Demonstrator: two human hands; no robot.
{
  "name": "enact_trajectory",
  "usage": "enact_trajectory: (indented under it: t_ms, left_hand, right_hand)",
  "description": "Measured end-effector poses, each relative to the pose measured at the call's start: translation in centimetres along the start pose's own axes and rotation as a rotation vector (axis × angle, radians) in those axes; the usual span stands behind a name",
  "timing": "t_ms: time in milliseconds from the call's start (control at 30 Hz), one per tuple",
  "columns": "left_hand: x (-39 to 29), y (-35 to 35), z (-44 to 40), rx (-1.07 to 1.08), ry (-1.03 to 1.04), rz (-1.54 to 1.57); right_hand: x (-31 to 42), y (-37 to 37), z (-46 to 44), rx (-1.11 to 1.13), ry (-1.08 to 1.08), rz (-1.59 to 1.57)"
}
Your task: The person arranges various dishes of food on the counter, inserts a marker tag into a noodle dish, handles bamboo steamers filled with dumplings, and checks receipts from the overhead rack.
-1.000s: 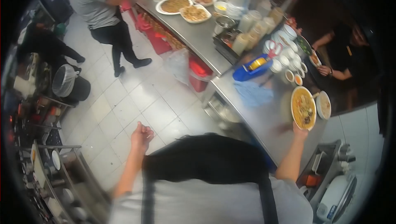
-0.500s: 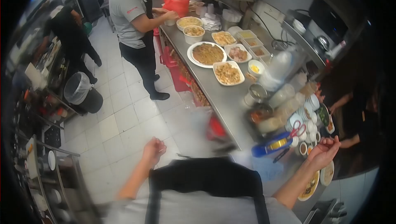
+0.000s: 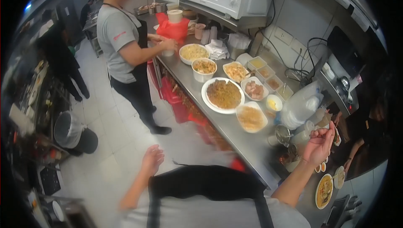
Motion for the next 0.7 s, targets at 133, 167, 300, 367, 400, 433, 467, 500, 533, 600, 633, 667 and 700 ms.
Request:
enact_trajectory:
  t_ms: [133, 167, 300, 367, 400, 433, 467, 500, 533, 600, 633, 667, 700]
  left_hand:
    - [-0.7, -0.9, -8.5, 0.016, -0.058, 0.017]
    - [-1.1, -0.3, -10.0, 0.027, -0.077, 0.026]
    - [-1.8, 5.2, -14.2, 0.125, -0.16, 0.049]
    - [0.9, 5.8, -16.2, 0.195, -0.225, 0.072]
    - [2.1, 5.9, -17.1, 0.238, -0.246, 0.08]
    - [2.6, 7.0, -18.2, 0.303, -0.262, 0.081]
    - [3.0, 7.8, -18.7, 0.298, -0.239, 0.133]
    - [3.3, 8.9, -19.2, 0.368, -0.239, 0.066]
    - [3.6, 9.9, -19.7, 0.438, -0.24, 0.0]
    - [4.3, 11.5, -23.0, 0.772, 0.079, -0.285]
    - [4.4, 11.8, -24.5, 0.975, 0.488, -0.456]
    - [4.5, 11.5, -25.5, 0.864, 0.294, -0.364]
    - [4.7, 10.9, -26.1, 0.725, 0.117, -0.257]
  right_hand:
    - [-1.4, 3.0, 0.8, -0.103, -0.096, 0.116]
    - [-1.8, 3.1, 0.9, -0.111, -0.12, 0.178]
    - [-2.8, 3.6, 0.4, -0.184, -0.143, 0.22]
    - [-3.8, 3.5, -0.9, -0.13, -0.104, 0.113]
    - [-4.1, 3.1, -1.7, -0.107, -0.088, 0.054]
    - [-4.8, 2.3, -2.8, -0.034, -0.044, -0.042]
    - [-5.7, -0.1, -3.7, -0.124, -0.024, -0.165]
    - [-7.0, -2.4, -5.2, -0.038, 0.02, -0.257]
    - [-7.5, -4.2, -6.1, 0.053, 0.065, -0.341]
    - [-8.3, -4.4, -6.1, -0.288, 0.048, -0.408]
    - [-9.7, -3.7, -6.3, -0.431, 0.078, -0.451]
    - [-11.4, -2.9, -6.5, -0.444, 0.133, -0.474]
    - [-13.2, -2.4, -5.8, -0.446, 0.205, -0.49]
Point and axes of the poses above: each hand's wrist, its own z-axis away from the middle knuckle, its own y-axis out of the palm, x = y × z, the point moved 9 cm from there along -z, towards the middle knuckle, and after that the axes turned 13 degrees about y, right-handed, at the moved point
